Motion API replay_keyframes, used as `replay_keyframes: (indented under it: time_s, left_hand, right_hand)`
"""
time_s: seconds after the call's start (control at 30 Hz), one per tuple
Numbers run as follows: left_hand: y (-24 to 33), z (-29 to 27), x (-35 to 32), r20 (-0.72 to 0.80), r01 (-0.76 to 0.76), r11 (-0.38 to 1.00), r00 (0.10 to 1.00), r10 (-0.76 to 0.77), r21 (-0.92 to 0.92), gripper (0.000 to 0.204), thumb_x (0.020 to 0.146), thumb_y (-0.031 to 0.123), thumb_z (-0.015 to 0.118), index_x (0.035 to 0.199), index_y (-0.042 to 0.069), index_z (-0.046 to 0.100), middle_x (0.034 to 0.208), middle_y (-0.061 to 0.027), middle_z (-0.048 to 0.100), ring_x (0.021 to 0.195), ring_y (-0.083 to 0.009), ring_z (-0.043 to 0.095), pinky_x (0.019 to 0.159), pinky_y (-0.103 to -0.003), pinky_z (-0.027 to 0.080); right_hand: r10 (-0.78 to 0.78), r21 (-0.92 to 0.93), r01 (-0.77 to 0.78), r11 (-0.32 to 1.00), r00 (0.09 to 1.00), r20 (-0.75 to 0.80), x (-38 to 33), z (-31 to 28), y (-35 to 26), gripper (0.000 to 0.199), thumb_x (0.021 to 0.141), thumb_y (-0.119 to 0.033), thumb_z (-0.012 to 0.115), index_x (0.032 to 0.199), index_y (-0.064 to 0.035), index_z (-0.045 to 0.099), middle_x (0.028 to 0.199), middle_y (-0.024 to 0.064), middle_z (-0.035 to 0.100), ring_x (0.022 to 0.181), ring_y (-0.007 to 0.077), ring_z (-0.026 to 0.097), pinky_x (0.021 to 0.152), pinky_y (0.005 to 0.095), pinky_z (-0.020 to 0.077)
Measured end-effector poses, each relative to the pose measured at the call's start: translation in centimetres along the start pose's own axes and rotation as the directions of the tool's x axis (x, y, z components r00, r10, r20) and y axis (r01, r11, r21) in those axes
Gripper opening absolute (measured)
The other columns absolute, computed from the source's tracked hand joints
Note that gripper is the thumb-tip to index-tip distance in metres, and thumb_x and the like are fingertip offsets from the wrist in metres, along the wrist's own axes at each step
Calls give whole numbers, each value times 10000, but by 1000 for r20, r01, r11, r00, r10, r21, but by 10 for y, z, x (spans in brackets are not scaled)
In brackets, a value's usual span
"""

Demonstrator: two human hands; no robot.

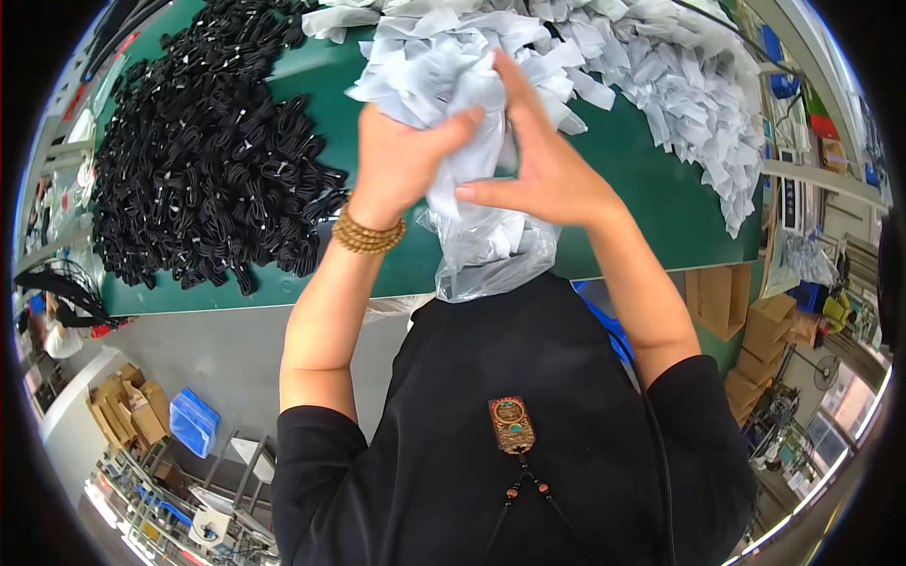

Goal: Placing white fabric items into plastic bags at a packaging station.

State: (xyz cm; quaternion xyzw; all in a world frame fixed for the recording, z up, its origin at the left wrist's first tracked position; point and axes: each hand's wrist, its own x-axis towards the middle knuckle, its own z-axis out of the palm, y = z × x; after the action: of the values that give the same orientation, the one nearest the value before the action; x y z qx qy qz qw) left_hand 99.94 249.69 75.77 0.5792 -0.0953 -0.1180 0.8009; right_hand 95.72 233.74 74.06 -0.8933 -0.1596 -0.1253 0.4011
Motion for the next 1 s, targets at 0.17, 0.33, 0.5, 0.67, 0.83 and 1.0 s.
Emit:
replay_keyframes:
  time_s: [0.17,0.33,0.5,0.67,0.83,1.0]
  left_hand:
    - [13,6,-11,126,32,998,991,-38,47,449,709,38,722,1121,-37,562,1008,-45,622,885,-122,582,786,-278,481]
    - [21,21,-10,330,-2,976,941,-73,220,419,656,89,728,1049,-7,618,968,-49,617,880,-138,577,782,-290,467]
    - [1,64,-7,713,-219,810,629,-309,544,335,621,189,683,900,21,606,835,-143,592,724,-287,567,686,-362,466]
    - [-64,70,-35,409,-218,350,581,-704,911,415,599,123,709,907,-78,518,809,-224,601,733,-375,608,661,-385,509]
    - [-111,92,-67,614,-498,395,744,-264,772,299,632,32,663,866,-23,488,840,-217,587,774,-362,602,674,-409,501]
    - [-123,97,-59,656,-620,251,749,-93,744,260,735,113,649,894,-27,496,876,-200,587,789,-340,597,702,-403,501]
  right_hand:
    - [319,418,-454,787,879,354,-74,-37,-38,532,728,-8,678,1226,25,496,1175,134,554,679,121,574,573,260,457]
    - [443,247,-538,806,825,350,-127,-52,-8,399,742,8,638,1133,-16,560,1009,120,609,619,157,586,558,294,463]
    - [212,-228,-89,969,772,599,-148,-57,21,257,739,-24,555,992,-21,597,1093,128,572,816,292,607,706,379,518]
    - [134,-205,-21,979,822,554,-138,-94,3,80,713,-37,567,790,-15,565,874,99,535,813,277,578,669,373,505]
    - [119,-128,-73,989,906,406,-147,-104,-6,154,702,12,585,853,-20,580,870,92,533,812,268,559,660,355,492]
    - [159,-87,-142,986,957,241,-143,-110,9,174,697,45,624,852,-22,583,896,95,542,833,264,563,676,354,486]
